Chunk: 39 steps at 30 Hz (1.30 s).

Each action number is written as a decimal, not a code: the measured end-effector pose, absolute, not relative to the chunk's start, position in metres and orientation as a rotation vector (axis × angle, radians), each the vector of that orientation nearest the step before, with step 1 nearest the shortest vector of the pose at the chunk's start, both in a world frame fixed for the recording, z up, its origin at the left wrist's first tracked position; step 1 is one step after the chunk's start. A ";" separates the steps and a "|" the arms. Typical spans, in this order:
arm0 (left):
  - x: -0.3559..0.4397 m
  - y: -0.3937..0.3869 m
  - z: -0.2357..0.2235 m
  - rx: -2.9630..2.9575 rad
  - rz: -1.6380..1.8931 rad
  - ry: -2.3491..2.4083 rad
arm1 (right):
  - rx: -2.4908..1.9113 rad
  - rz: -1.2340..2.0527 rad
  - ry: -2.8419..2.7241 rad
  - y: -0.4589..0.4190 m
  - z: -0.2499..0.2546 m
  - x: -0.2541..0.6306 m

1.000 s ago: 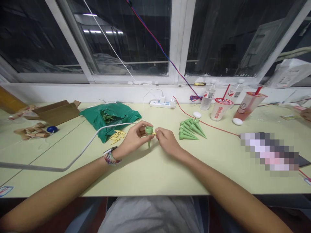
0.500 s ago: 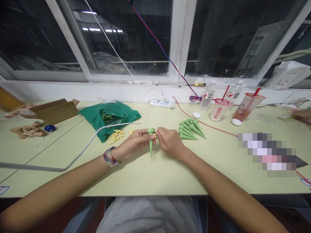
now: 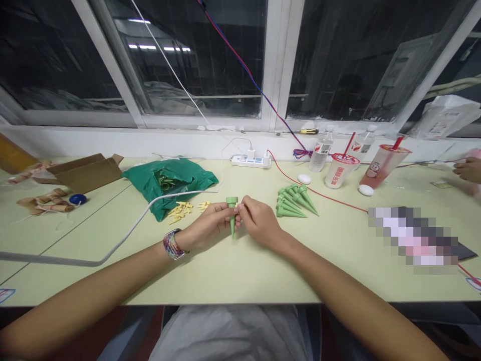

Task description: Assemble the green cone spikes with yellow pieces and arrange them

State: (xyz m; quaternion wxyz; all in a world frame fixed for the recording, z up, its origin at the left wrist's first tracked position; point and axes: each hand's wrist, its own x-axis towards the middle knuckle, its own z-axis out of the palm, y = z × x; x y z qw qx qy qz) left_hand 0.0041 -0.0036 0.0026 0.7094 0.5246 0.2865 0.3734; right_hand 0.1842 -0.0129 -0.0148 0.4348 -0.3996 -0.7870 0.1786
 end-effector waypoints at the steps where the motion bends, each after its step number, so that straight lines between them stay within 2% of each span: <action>1: 0.003 -0.003 0.002 1.182 0.827 0.622 | -0.993 0.423 -1.978 -0.013 -0.015 0.185; 10: 0.001 -0.005 -0.001 1.263 0.913 0.646 | -0.986 0.429 -2.007 -0.012 -0.016 0.186; 17: 0.004 -0.007 -0.003 1.286 0.979 0.618 | -0.877 0.954 -1.770 -0.014 -0.014 0.177; 26: 0.001 -0.005 -0.004 1.422 1.005 0.627 | -0.774 1.345 -1.461 -0.009 -0.016 0.171; 29: 0.000 -0.001 -0.001 1.491 0.988 0.638 | -0.790 1.298 -1.474 -0.006 -0.018 0.172; 39: -0.002 0.005 0.003 1.499 0.851 0.792 | -0.968 0.801 -1.696 -0.009 -0.013 0.179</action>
